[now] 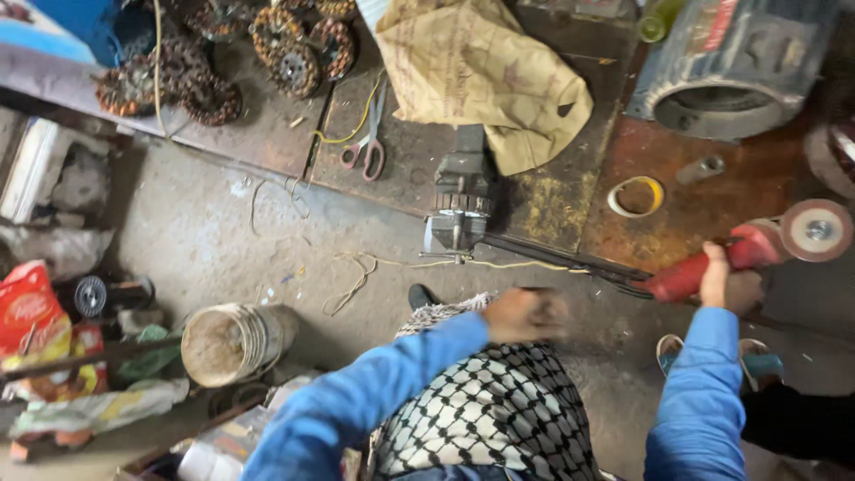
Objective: The person uses a handheld angle grinder to grind a metal part clamped in a bench vise. They repeatedly apply the grinder to the part, generating sparks, and pause to reposition the part in the vise before continuing.
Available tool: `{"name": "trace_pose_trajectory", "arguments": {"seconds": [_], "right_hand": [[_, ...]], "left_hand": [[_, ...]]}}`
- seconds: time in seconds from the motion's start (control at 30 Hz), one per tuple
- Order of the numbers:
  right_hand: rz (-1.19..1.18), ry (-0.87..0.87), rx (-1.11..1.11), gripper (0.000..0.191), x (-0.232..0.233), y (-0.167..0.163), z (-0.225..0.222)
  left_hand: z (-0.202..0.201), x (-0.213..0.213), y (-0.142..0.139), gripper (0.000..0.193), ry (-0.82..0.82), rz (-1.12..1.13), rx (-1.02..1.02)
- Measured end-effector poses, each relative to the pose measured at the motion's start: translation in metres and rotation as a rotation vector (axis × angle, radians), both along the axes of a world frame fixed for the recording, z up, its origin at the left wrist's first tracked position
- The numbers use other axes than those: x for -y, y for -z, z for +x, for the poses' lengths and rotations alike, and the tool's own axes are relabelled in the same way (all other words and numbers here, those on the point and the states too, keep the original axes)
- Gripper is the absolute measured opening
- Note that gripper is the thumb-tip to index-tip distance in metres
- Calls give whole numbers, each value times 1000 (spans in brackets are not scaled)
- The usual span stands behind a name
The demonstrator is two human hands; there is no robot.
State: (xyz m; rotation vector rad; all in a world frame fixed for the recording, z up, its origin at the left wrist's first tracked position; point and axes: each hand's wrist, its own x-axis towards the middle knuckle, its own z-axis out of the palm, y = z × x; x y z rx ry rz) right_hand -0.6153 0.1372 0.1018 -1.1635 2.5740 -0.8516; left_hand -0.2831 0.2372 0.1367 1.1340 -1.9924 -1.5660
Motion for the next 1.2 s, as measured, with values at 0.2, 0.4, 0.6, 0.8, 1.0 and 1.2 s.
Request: {"name": "trace_pose_trajectory", "arguments": {"seconds": [0.2,0.4,0.6,0.8,1.0,1.2], "right_hand": [[-58,-131,121,56,17,15,-13],[-15,-174,22,57,15,30,-20],[-49,-145,37,62,-8,45,-8],[-597,56,-132,39,-84,64,62],[228,101,934,31,-130,76,289],[-51,-633,1059,43,-57,47,426]], "left_hand": [[114,-66,14,23,-636,99,132],[156,-92,12,13,-1031,315,52],[184,-40,-16,16,-940,121,193],[211,42,-37,35,-673,-268,152],[227,98,-41,58,-253,-489,-88],[234,113,-44,58,-115,-542,-121]]}}
